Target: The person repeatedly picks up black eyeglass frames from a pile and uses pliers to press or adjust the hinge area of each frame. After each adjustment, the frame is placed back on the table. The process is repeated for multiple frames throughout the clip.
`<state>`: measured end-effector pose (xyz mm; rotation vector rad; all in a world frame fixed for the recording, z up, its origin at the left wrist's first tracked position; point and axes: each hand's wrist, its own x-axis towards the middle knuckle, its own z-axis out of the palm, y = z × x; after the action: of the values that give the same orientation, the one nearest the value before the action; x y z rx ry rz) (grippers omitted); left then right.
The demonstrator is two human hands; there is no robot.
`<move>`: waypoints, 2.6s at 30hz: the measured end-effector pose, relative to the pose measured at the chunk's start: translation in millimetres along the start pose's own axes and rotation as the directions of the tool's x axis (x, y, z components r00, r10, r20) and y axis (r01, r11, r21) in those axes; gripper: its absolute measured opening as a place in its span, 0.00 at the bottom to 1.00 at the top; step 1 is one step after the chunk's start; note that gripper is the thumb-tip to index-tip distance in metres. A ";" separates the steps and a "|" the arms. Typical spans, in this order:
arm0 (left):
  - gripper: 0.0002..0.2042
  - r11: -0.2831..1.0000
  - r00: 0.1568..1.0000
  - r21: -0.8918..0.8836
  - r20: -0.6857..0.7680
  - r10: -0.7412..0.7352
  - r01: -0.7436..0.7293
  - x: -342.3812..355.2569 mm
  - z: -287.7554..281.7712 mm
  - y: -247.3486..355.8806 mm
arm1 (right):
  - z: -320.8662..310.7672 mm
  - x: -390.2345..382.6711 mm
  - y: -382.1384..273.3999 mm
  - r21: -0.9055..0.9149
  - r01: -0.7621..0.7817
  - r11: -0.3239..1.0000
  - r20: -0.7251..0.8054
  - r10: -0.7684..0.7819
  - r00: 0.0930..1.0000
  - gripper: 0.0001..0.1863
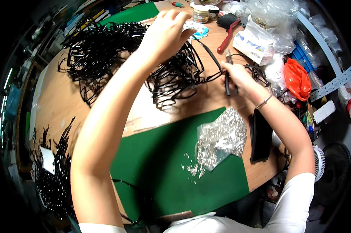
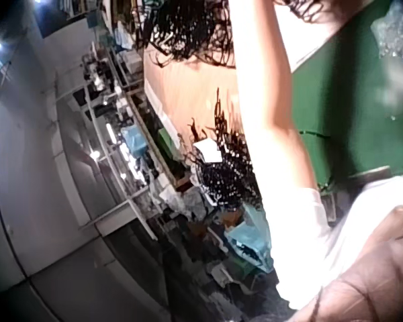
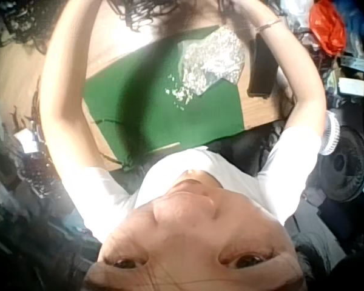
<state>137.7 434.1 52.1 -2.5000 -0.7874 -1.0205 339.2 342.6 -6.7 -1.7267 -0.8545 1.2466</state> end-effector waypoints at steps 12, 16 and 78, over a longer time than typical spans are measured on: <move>0.36 0.876 0.651 0.306 0.587 -0.481 0.372 34.5 101.9 -73.1 | 26.9 1.8 19.2 0.223 -0.062 0.973 0.212 0.014 0.977 0.17; 0.33 0.925 0.644 0.173 0.674 -0.362 0.339 25.7 48.2 -60.0 | 45.0 -21.2 18.0 0.268 -0.099 0.958 0.210 0.042 0.977 0.17; 0.12 0.697 0.647 0.436 0.285 -0.707 0.570 -293.5 -203.6 144.0 | 34.2 -277.0 151.7 -0.249 0.422 0.872 0.563 -0.224 0.796 0.12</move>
<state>-58.7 113.3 -30.9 -2.1932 -1.9345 -0.4187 238.1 43.1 -38.2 -1.4194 -1.7321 1.3899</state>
